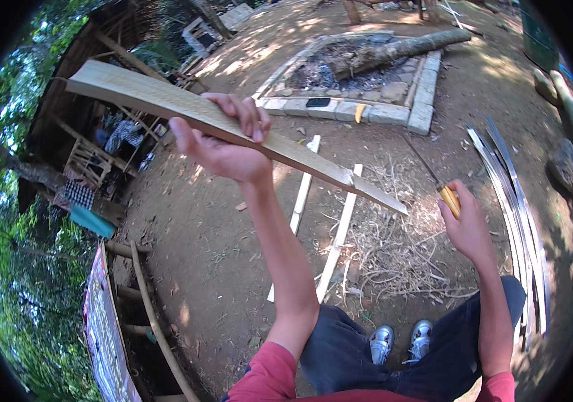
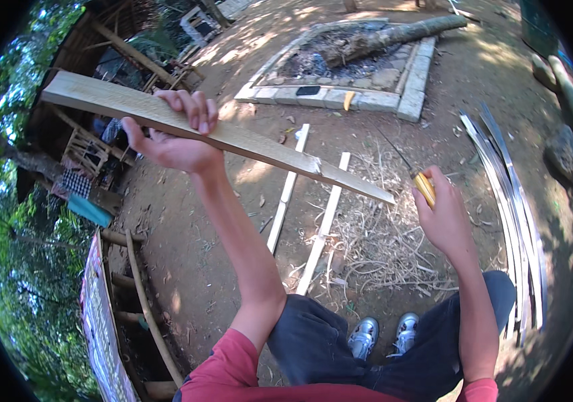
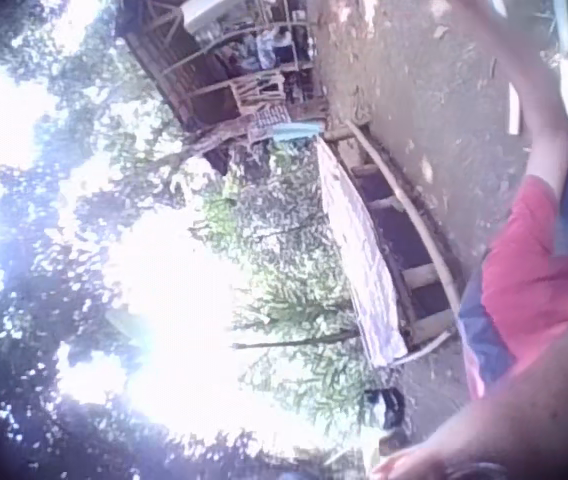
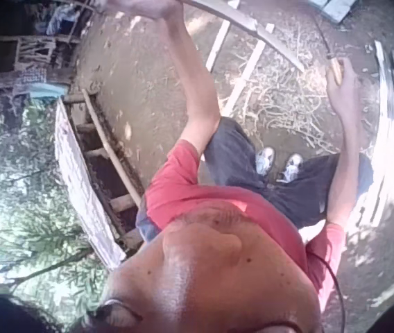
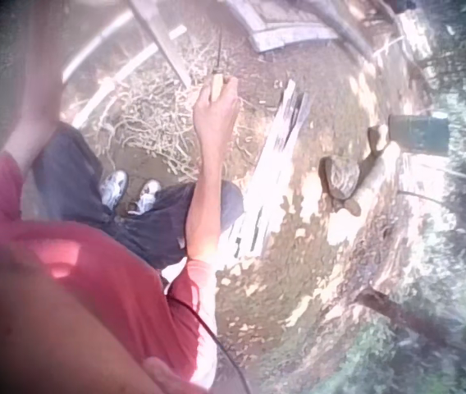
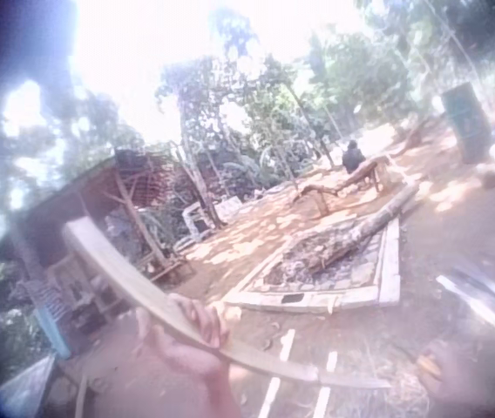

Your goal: The person whittles a long strip of wood using a knife, shaving off thin layers to smooth the surface.

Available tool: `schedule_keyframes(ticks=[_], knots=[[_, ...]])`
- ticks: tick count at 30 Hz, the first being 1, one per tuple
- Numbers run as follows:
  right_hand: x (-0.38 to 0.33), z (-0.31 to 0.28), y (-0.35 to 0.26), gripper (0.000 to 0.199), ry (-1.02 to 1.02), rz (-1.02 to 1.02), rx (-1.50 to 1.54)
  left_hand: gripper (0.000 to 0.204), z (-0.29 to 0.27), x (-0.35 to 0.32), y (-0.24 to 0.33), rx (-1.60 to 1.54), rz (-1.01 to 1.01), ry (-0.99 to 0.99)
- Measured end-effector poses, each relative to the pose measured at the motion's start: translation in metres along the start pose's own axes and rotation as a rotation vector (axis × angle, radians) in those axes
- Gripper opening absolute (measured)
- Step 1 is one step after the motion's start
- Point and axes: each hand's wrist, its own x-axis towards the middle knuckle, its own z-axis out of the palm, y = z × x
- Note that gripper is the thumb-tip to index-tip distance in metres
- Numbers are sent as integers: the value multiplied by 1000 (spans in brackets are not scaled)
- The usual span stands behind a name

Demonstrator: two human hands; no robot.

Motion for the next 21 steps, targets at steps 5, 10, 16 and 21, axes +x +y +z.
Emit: schedule_keyframes(ticks=[5, 10, 16, 21], knots=[[-7, 14, -34, 24, -187, 89, 205, 68, -38, -1, 2, -30, -38, 65], [-14, 28, -33, 28, -338, 90, 350, 70, -36, -5, -3, 156, -42, 43], [-26, 28, -48, 26, -346, 36, 167, 68, 16, -17, -10, 176, 39, 169], [-38, 30, -64, 24, -144, -127, 247, 66, 35, -28, -3, 300, 47, 240]])
